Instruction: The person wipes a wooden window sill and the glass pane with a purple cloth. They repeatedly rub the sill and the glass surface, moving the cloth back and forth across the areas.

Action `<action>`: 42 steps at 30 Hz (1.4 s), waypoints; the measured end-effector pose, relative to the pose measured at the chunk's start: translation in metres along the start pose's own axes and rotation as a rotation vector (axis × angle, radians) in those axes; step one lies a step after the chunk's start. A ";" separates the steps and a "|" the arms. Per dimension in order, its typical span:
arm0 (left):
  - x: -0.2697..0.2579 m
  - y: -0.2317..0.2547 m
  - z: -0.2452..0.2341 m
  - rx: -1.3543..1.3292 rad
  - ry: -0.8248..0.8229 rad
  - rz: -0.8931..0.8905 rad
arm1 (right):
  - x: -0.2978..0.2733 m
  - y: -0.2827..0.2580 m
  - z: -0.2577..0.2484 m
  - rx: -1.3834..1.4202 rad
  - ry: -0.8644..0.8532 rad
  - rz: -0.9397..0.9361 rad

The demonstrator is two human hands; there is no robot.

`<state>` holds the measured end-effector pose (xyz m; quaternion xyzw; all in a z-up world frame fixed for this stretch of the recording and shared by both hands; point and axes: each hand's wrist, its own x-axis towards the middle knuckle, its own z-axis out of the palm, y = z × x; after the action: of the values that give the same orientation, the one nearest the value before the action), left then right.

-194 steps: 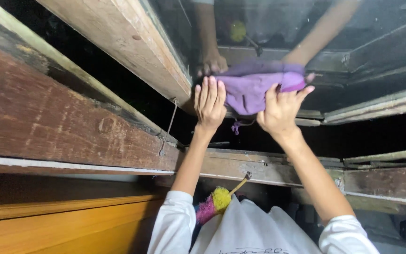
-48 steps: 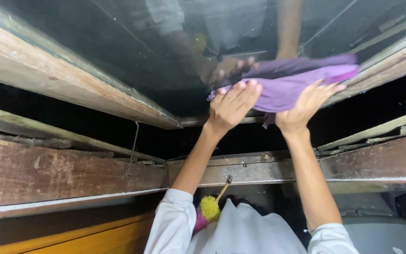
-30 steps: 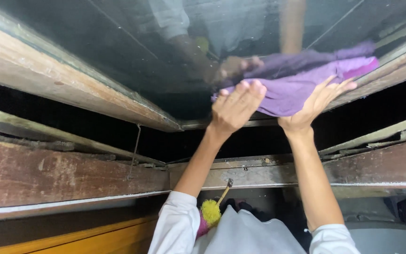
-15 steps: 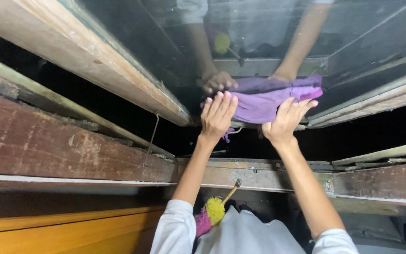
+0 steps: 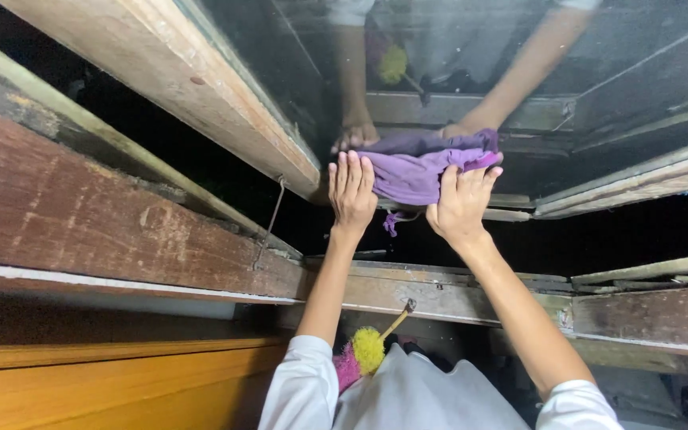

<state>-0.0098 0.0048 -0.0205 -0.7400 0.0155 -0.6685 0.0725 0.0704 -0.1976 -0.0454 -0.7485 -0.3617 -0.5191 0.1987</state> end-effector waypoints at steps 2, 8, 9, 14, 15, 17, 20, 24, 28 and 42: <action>0.007 -0.004 -0.007 0.014 -0.018 0.002 | 0.006 -0.005 0.001 0.011 -0.006 0.005; 0.068 -0.021 -0.021 0.140 0.049 -0.054 | 0.091 -0.028 -0.025 0.057 0.052 -0.016; 0.083 -0.025 -0.025 0.178 0.063 -0.068 | 0.106 -0.033 -0.029 0.048 0.073 -0.014; 0.056 -0.018 -0.019 0.133 0.041 -0.103 | 0.079 -0.042 -0.013 0.046 0.071 -0.035; 0.039 -0.012 -0.016 0.098 0.019 -0.118 | 0.061 -0.042 -0.006 0.046 0.043 -0.055; 0.007 -0.008 -0.012 0.078 -0.018 -0.120 | 0.036 -0.035 -0.006 0.027 -0.021 -0.078; -0.001 -0.007 -0.004 0.065 -0.048 -0.100 | 0.044 -0.020 -0.025 -0.008 -0.081 -0.076; 0.027 0.012 -0.003 0.033 -0.011 -0.069 | 0.067 0.003 -0.053 -0.023 -0.063 0.006; 0.051 0.024 0.003 0.003 -0.145 -0.016 | 0.061 0.033 -0.064 0.079 -0.183 0.251; 0.061 0.070 0.026 -0.157 -0.100 0.217 | 0.019 0.098 -0.099 0.013 -0.147 0.334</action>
<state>0.0277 -0.0699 0.0281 -0.7699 0.1439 -0.6156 0.0868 0.0845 -0.3221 0.0173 -0.8327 -0.2493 -0.4205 0.2603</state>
